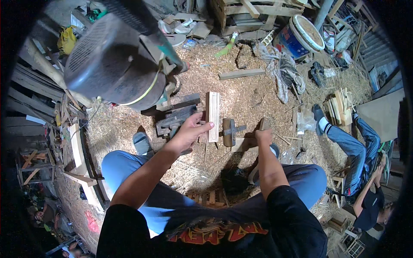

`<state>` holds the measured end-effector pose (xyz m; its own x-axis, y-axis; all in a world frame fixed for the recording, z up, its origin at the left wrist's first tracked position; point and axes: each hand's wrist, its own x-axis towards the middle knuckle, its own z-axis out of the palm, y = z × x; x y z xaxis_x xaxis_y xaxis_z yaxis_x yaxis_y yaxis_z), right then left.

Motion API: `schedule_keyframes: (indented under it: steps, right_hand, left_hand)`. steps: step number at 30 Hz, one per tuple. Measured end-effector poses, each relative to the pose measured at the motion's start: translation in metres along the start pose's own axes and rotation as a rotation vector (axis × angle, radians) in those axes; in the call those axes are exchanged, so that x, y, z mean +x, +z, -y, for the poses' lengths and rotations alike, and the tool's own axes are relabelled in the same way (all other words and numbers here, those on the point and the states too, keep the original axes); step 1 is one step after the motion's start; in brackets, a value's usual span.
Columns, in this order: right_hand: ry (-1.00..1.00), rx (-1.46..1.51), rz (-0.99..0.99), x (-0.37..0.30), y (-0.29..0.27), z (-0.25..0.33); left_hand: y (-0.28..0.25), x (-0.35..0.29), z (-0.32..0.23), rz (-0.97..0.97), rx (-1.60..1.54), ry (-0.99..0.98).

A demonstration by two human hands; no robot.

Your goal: The person marks a line on a piece of wood using a pen and then places the wood into a stationary machining tool, rotating a hand wheel to adjust the tool's position.

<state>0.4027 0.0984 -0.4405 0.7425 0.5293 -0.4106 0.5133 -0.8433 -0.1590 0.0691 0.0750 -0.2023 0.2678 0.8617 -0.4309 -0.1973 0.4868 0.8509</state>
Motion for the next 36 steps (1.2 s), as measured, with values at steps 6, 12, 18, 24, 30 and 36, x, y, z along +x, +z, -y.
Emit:
schedule_keyframes:
  steps: [6,12,18,24,30,36]
  right_hand:
    - [0.069,0.836,0.921,0.085,-0.003,-0.028]
    - [-0.013,1.342,1.262,-0.013,-0.097,0.030]
    - [-0.242,1.130,0.906,-0.099,-0.181,0.074]
    - [-0.542,0.709,0.731,-0.163,-0.223,0.095]
    - [-0.993,-0.091,0.299,-0.182,-0.220,0.094]
    - [-1.120,-0.387,0.061,-0.237,-0.178,0.125]
  left_hand:
    - [0.007,-0.012,0.006,0.155,-0.029,0.137]
    - [0.015,-0.051,-0.009,0.185,-0.021,0.020]
    - [0.021,-0.077,0.006,-0.049,-0.481,-0.203]
    - [-0.039,-0.106,0.007,-0.130,-0.424,-0.117]
    - [-0.082,-0.130,-0.032,-0.297,-0.351,0.200]
    - [-0.136,-0.134,-0.051,-0.614,-0.393,0.226]
